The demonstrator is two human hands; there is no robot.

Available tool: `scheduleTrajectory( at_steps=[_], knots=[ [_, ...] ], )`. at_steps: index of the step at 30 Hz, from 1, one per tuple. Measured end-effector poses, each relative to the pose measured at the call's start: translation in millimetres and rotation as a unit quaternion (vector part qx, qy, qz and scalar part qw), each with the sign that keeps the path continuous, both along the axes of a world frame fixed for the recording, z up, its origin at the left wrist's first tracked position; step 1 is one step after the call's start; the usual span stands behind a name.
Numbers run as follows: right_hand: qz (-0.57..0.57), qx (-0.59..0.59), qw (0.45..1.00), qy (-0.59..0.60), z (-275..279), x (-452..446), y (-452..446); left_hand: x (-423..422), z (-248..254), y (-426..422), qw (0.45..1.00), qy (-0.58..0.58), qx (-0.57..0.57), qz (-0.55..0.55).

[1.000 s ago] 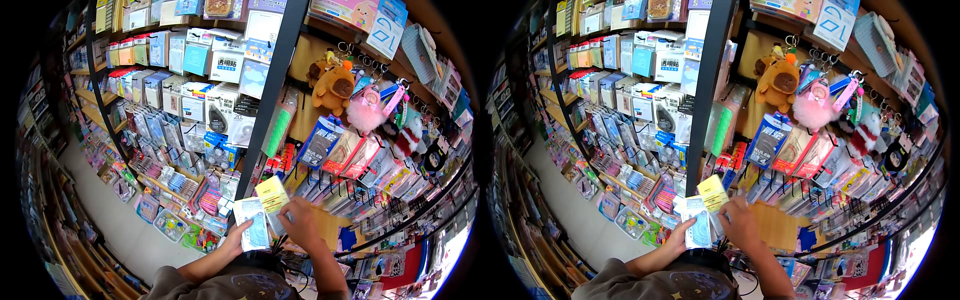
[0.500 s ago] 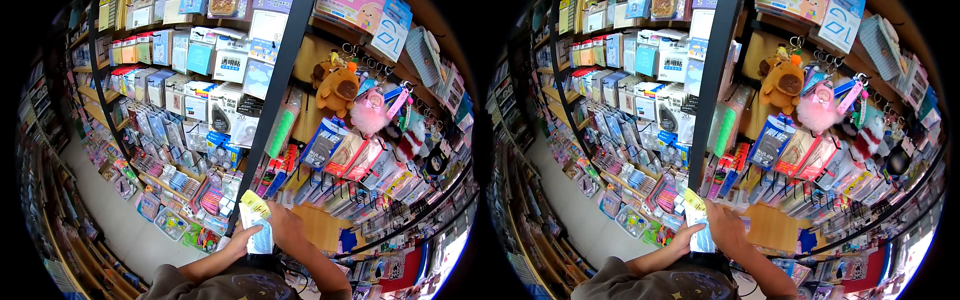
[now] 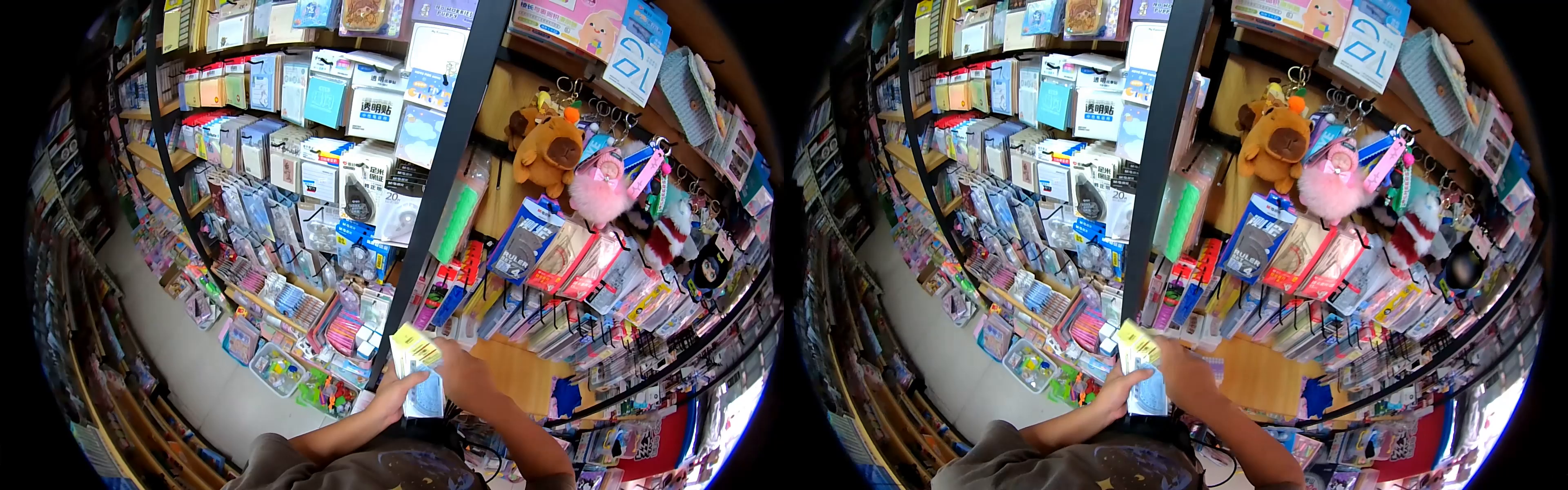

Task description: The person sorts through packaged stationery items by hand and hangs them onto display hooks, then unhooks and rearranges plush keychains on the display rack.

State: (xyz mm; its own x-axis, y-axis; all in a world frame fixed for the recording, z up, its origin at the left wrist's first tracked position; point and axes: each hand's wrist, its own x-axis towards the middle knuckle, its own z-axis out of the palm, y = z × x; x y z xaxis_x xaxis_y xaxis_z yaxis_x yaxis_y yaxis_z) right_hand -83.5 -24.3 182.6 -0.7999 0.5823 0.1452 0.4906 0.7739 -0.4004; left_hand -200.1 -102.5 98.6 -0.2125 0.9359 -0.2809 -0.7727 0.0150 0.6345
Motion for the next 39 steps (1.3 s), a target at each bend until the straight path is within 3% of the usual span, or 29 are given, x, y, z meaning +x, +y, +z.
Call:
scheduleTrajectory(
  at_steps=[3, 4, 7, 16, 19, 22, 29, 39],
  knots=[
    [-0.079, -0.165, 0.979, 0.091, 12.5, 14.1, 16.4, -2.0, 1.1, 0.7, 0.999, -0.002, 0.044, -0.018],
    [-0.055, -0.176, 0.97, 0.161, 3.3, 18.1, 25.1, -4.8, -0.1, 2.1, 0.998, -0.008, 0.052, -0.037],
    [-0.045, -0.14, 0.963, 0.225, 11.9, 26.6, 24.9, -8.1, -5.1, 5.9, 0.997, -0.023, 0.063, -0.029],
    [-0.048, -0.178, 0.938, 0.294, -0.2, 29.8, 32.7, -13.5, -8.5, 3.9, 0.998, -0.015, 0.058, -0.022],
    [-0.018, -0.227, 0.877, 0.423, -1.4, 9.3, 23.1, -13.8, 0.5, 6.3, 0.997, -0.041, 0.056, -0.022],
    [-0.032, -0.275, 0.833, 0.479, -9.6, -7.9, 18.6, -9.1, 2.9, 6.7, 0.998, -0.056, 0.032, -0.024],
    [-0.063, -0.225, 0.881, 0.411, -28.5, -16.3, 8.2, -4.9, 16.0, -0.5, 0.998, -0.058, 0.033, -0.02],
    [-0.049, -0.194, 0.896, 0.396, -37.5, -13.0, 4.1, -4.2, 12.9, 0.2, 0.998, -0.059, 0.015, -0.031]
  ],
)
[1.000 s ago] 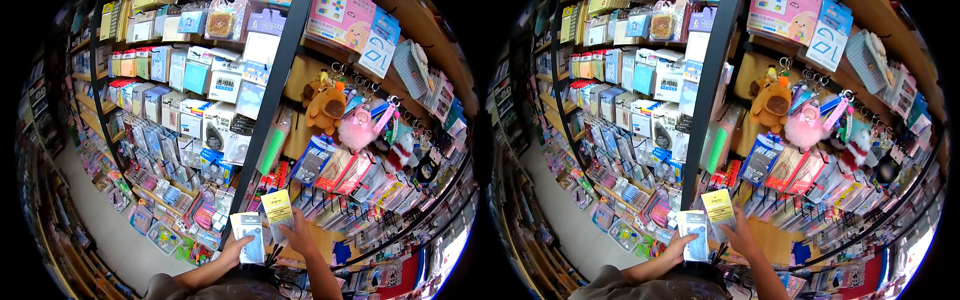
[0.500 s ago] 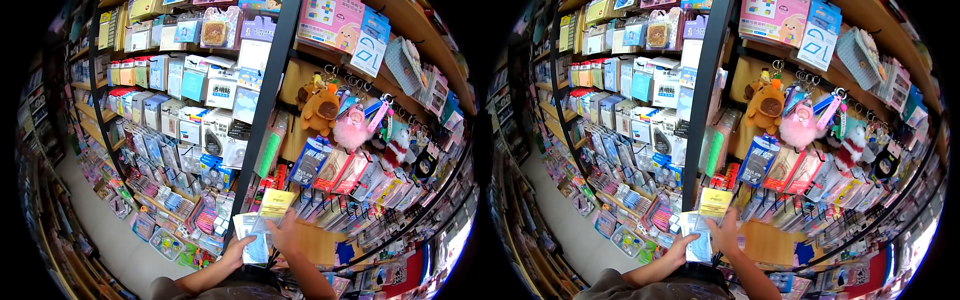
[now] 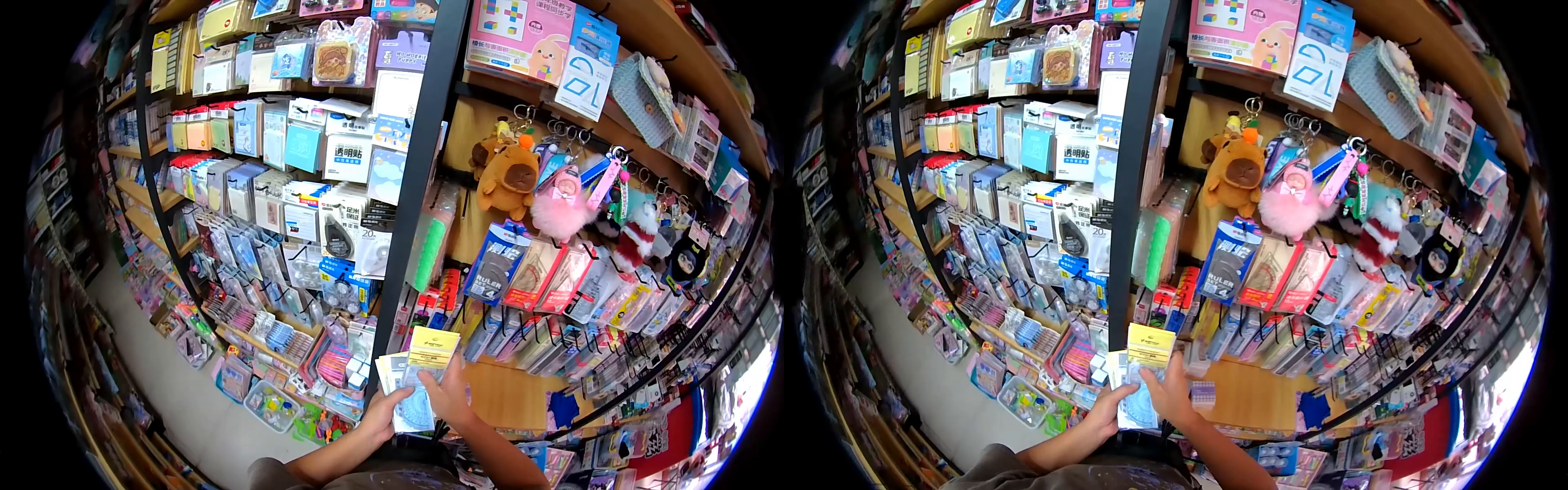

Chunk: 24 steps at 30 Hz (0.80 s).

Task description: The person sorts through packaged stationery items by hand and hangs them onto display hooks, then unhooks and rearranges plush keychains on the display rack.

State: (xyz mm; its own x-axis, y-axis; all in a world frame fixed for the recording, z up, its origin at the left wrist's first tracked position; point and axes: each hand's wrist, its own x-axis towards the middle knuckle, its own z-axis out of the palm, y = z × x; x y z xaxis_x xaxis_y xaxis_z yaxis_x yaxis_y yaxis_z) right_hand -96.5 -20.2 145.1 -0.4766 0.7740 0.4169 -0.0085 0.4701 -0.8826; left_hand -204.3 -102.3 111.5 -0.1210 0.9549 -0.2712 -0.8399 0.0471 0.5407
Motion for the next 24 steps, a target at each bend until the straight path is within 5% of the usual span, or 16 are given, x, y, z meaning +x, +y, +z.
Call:
scheduleTrajectory(
  at_steps=[15, 24],
  knots=[
    [-0.014, -0.012, 0.999, 0.034, 1.1, -3.0, 1.3, -0.3, -3.6, 1.1, 1.0, 0.021, 0.004, 0.01],
    [-0.028, 0.027, 0.999, 0.002, 67.8, 0.4, 47.5, -15.6, -34.6, -2.3, 0.999, 0.015, -0.012, 0.027]
  ],
)
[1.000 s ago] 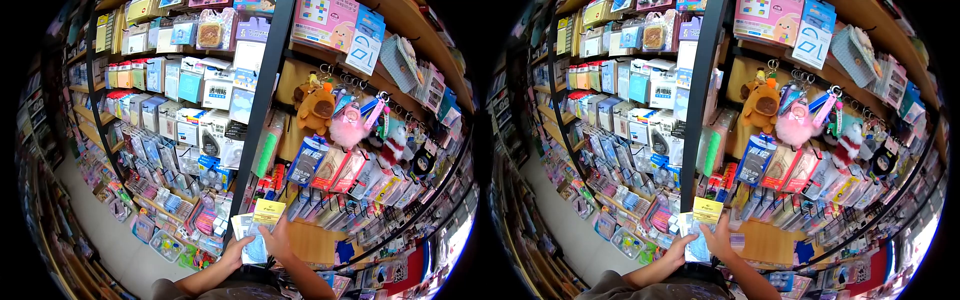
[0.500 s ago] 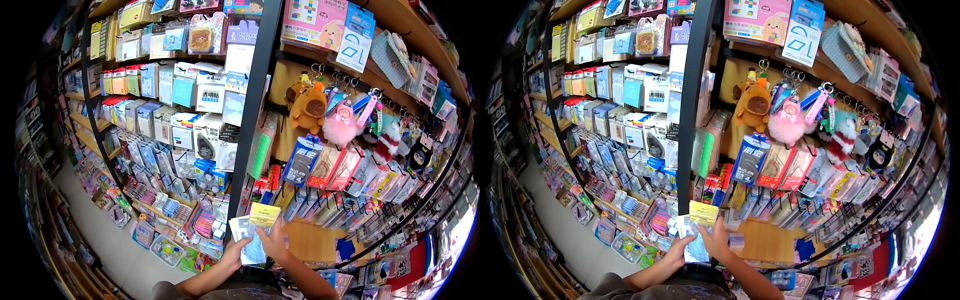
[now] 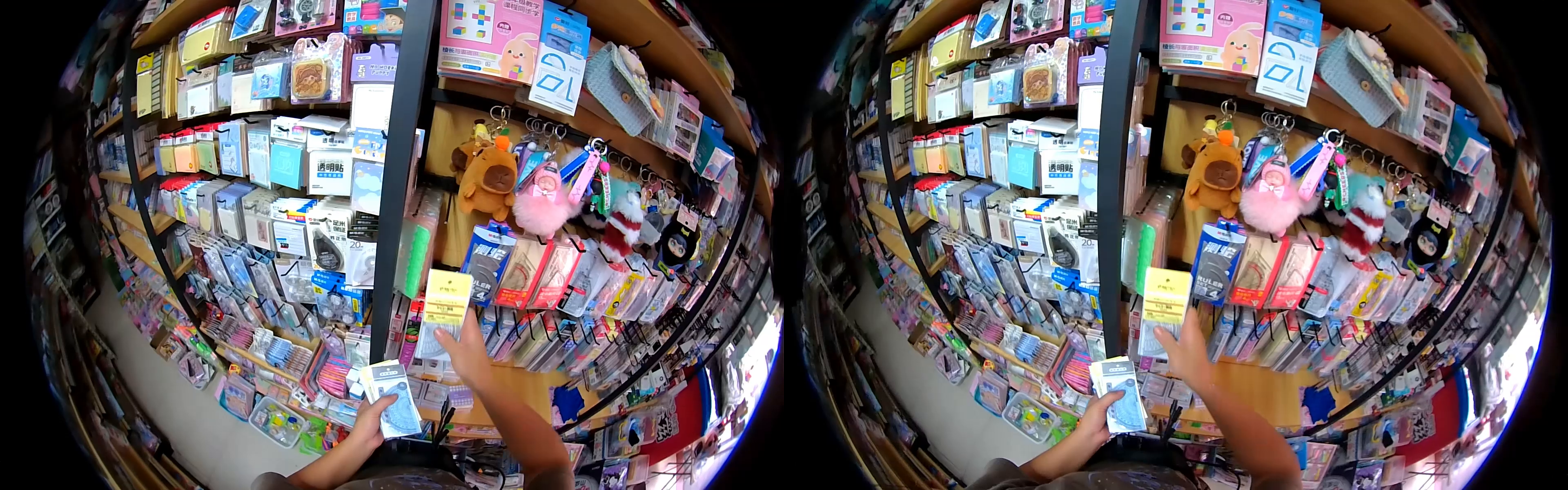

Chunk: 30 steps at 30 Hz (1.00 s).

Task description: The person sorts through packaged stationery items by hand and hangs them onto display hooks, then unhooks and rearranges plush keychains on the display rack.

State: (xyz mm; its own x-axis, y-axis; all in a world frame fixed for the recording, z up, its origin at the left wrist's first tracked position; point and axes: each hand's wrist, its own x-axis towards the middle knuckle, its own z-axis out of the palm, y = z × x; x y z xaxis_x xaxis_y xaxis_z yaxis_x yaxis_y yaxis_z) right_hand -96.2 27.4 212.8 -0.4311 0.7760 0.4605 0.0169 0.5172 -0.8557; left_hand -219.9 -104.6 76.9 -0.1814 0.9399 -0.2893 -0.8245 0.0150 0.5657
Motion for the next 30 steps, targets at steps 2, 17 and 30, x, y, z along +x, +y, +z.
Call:
scheduleTrajectory(
  at_steps=[2, 17, 30],
  knots=[
    [0.008, -0.014, 1.0, -0.005, 29.3, -6.5, 1.8, -2.0, -2.9, -2.2, 1.0, 0.0, -0.006, -0.001],
    [0.052, -0.127, 0.987, 0.085, 60.5, -39.9, 69.2, -11.8, 12.1, -21.5, 0.999, -0.017, -0.019, 0.02],
    [0.031, -0.116, 0.992, 0.048, 53.9, -37.0, 82.8, -14.6, 1.8, -19.2, 0.999, -0.039, -0.023, 0.001]
  ],
)
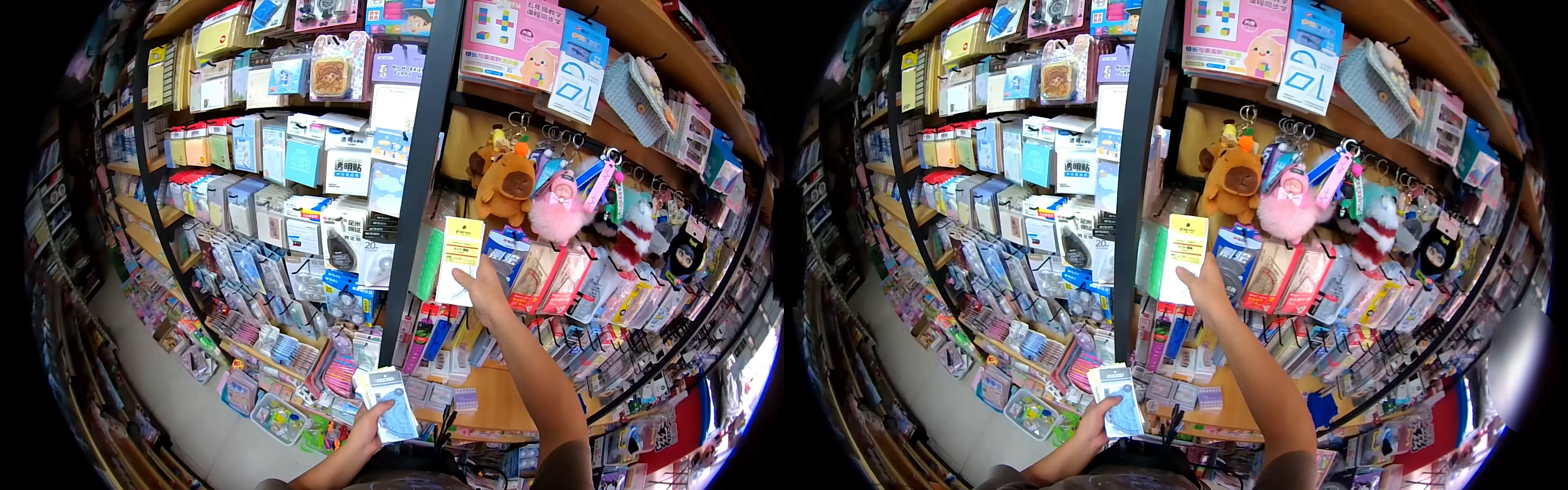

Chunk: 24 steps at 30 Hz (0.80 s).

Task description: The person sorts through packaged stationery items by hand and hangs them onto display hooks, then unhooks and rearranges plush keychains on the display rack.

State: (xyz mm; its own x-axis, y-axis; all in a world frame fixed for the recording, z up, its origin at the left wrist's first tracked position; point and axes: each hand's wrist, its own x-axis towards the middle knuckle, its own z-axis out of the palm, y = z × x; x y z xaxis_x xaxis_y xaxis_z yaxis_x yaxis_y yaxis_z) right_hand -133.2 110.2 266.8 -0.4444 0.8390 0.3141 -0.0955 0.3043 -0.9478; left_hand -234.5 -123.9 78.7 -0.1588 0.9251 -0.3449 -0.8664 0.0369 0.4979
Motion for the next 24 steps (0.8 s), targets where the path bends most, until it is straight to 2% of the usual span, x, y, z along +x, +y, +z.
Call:
scheduleTrajectory(
  at_steps=[11, 14, 17, 19, 24],
  knots=[
    [0.012, -0.05, 0.999, 0.0, 11.3, 1.7, -2.6, -0.6, -4.4, -3.5, 1.0, -0.004, -0.014, 0.012],
    [-0.009, -0.029, 1.0, -0.003, 5.4, 1.3, 8.8, -1.5, -6.3, -3.5, 1.0, -0.01, -0.003, 0.003],
    [-0.088, 0.055, 0.993, -0.05, -2.9, 1.3, 23.7, -1.7, -1.9, -5.2, 1.0, -0.007, -0.005, 0.0],
    [-0.111, 0.058, 0.99, -0.06, 1.7, 2.4, 19.3, -1.9, -1.2, -6.0, 1.0, -0.005, -0.014, 0.005],
    [-0.132, 0.133, 0.977, -0.106, -4.2, 9.5, 18.0, -2.4, -2.4, -8.2, 1.0, 0.01, -0.006, 0.025]
  ],
)
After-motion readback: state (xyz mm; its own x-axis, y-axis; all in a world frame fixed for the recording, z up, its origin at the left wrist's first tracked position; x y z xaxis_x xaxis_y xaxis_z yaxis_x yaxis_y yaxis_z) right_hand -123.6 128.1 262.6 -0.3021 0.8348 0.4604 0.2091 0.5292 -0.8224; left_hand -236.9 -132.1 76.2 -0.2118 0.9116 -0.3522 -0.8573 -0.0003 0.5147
